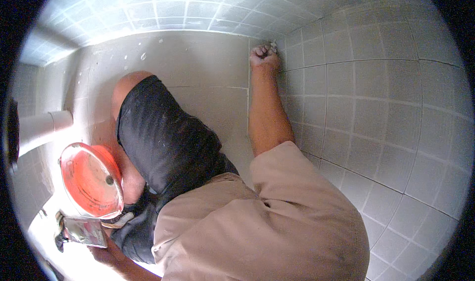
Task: The person applies grout to the joints of a tiled wall using a small rectangular spreader, frequently dipping the tool into a pink bucket containing a white grouting compound.
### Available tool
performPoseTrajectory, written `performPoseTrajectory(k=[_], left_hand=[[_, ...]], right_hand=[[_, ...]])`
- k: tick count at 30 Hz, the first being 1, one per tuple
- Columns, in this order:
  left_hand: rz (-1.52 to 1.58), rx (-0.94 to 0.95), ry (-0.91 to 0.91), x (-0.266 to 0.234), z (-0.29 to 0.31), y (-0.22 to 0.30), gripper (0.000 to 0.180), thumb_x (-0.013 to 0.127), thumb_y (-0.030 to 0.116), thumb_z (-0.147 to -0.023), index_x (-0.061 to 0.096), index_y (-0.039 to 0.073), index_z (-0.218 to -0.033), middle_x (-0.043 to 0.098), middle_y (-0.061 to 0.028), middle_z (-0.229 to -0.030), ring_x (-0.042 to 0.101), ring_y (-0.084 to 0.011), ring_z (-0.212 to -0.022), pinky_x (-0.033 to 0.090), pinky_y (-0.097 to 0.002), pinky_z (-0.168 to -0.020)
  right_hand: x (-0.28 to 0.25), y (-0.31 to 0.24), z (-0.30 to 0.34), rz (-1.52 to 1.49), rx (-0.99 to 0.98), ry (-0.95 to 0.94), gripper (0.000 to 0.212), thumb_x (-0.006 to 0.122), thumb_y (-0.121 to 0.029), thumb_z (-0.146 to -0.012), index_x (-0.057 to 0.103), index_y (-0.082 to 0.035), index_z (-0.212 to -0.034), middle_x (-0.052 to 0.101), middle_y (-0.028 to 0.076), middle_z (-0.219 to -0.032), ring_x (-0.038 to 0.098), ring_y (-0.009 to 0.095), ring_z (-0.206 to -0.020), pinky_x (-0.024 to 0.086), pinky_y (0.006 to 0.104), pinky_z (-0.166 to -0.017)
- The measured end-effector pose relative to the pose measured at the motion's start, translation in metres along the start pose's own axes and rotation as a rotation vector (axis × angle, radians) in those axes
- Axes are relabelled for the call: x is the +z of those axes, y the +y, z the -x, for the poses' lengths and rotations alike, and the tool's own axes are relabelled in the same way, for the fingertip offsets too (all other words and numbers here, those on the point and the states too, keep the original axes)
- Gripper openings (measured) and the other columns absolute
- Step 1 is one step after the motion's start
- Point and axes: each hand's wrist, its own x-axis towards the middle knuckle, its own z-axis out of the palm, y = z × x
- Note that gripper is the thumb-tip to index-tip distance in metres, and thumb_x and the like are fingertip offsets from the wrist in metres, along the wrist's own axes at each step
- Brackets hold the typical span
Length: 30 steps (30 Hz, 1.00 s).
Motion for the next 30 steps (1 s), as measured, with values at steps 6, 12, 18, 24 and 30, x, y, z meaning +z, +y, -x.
performPoseTrajectory(k=[6, 12, 18, 24, 30], left_hand=[[0.522, -0.225, -0.018, -0.015, -0.003, -0.026, 0.042, 0.058, 0.008, -0.095, 0.048, -0.011, -0.131, 0.054, -0.0242, -0.133, 0.058, -0.03, -0.118, 0.049, -0.0408, -0.102], [1.002, -0.392, -0.019, -0.015, -0.016, 0.016, 0.046, 0.053, 0.012, -0.097, 0.042, -0.011, -0.136, 0.05, -0.0243, -0.137, 0.054, -0.0329, -0.122, 0.048, -0.044, -0.105], [0.888, -0.246, -0.109, -0.009, -0.026, 0.034, 0.051, 0.053, 0.014, -0.096, 0.04, -0.01, -0.138, 0.048, -0.0236, -0.139, 0.052, -0.035, -0.126, 0.047, -0.0457, -0.106], [1.202, -0.372, -0.152, -0.012, -0.022, 0.048, 0.062, 0.061, 0.013, -0.087, 0.038, -0.002, -0.143, 0.049, -0.0213, -0.139, 0.052, -0.0334, -0.126, 0.045, -0.0453, -0.107], [1.19, -0.438, -0.144, -0.012, -0.016, 0.056, 0.061, 0.06, 0.014, -0.089, 0.038, -0.002, -0.143, 0.05, -0.0213, -0.139, 0.053, -0.0331, -0.125, 0.048, -0.0454, -0.105]], right_hand=[[0.02, 0.03, -0.014, -0.237, -0.075, 0.018, 0.013, 0.045, -0.012, -0.09, 0.047, -0.009, -0.078, 0.04, 0.001, -0.064, 0.041, 0.016, -0.054, 0.034, 0.0296, -0.046], [0.036, 0.036, -0.024, -0.502, 0.074, -0.071, 0.015, 0.049, -0.016, -0.084, 0.045, -0.013, -0.071, 0.04, -0.001, -0.061, 0.039, 0.015, -0.048, 0.033, 0.0294, -0.041], [0.058, 0.014, -0.008, -0.645, 0.107, -0.13, 0.013, 0.05, -0.014, -0.081, 0.045, -0.011, -0.069, 0.038, 0.0, -0.061, 0.037, 0.016, -0.049, 0.031, 0.0292, -0.042], [0.091, 0.013, 0.024, -0.568, 0.077, -0.223, 0.008, 0.045, -0.006, -0.082, 0.046, -0.008, -0.075, 0.037, -0.001, -0.063, 0.038, 0.015, -0.052, 0.032, 0.0301, -0.046], [0.1, 0.013, 0.062, -0.441, 0.094, -0.349, 0.005, 0.048, -0.007, -0.084, 0.047, -0.006, -0.079, 0.04, 0.001, -0.065, 0.042, 0.016, -0.055, 0.034, 0.0305, -0.048]])
